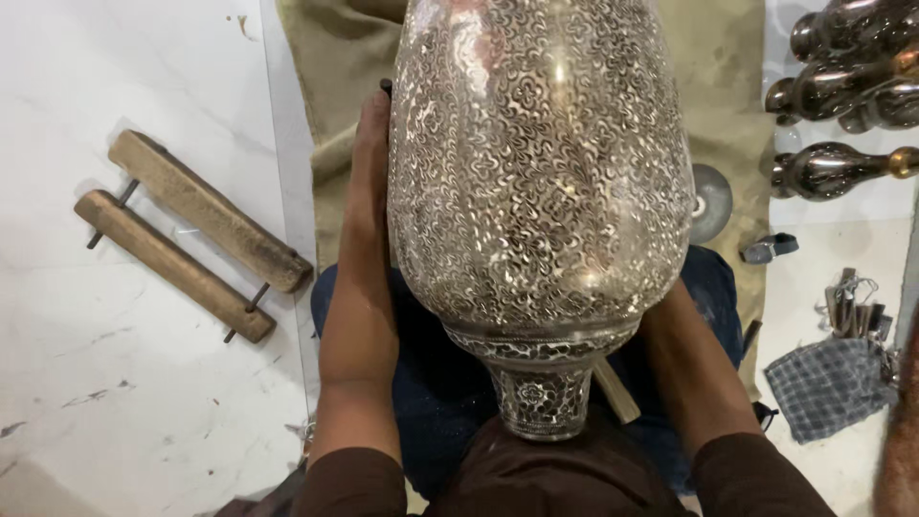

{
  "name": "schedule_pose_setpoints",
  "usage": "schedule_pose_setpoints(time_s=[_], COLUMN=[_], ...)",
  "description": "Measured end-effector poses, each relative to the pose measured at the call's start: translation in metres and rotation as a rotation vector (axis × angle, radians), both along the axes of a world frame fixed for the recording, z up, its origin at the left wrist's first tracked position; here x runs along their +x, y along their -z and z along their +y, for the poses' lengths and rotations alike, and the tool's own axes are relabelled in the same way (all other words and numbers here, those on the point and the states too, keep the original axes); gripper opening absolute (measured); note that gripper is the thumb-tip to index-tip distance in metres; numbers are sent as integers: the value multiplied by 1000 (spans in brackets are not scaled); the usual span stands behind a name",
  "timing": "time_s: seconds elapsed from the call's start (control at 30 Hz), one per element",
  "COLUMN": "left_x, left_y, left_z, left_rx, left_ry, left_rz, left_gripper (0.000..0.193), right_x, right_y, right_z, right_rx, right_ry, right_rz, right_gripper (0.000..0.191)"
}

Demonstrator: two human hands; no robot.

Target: The person sits on the floor holding a large engraved brass vase between their legs. They hold a small punch against the vase's surface with one hand and strike it with a wooden mallet in the other hand, repositioning the punch repeatedly to work along the patterned band near the vase's base.

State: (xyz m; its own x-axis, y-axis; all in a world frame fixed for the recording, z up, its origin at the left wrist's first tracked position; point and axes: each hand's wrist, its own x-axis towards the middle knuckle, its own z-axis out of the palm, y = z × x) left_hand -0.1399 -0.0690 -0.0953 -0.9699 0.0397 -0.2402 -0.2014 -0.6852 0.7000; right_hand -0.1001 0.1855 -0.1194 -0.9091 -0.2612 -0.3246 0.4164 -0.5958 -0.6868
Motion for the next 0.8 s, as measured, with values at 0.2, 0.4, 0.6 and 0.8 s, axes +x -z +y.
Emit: schedule_pose_setpoints(time_s=[0.2,0.4,0.6,0.8], left_x=[20,55,92,124], left_y=[3,-17,-42,-45], left_z=[1,24,45,61], left_rx=[132,268,478,194], left_ry=[21,-4,48,-71], left_rz=[154,202,-106,-69], left_gripper=[53,54,58,66], right_x=[8,29,50,80], right_y=[-39,-70,-79,-90], right_z=[-16,-11,19,40], right_rx=[5,7,31,79], right_ry=[-28,-45,49,162], right_rz=[37,76,138,231], right_gripper=[62,66,70,74])
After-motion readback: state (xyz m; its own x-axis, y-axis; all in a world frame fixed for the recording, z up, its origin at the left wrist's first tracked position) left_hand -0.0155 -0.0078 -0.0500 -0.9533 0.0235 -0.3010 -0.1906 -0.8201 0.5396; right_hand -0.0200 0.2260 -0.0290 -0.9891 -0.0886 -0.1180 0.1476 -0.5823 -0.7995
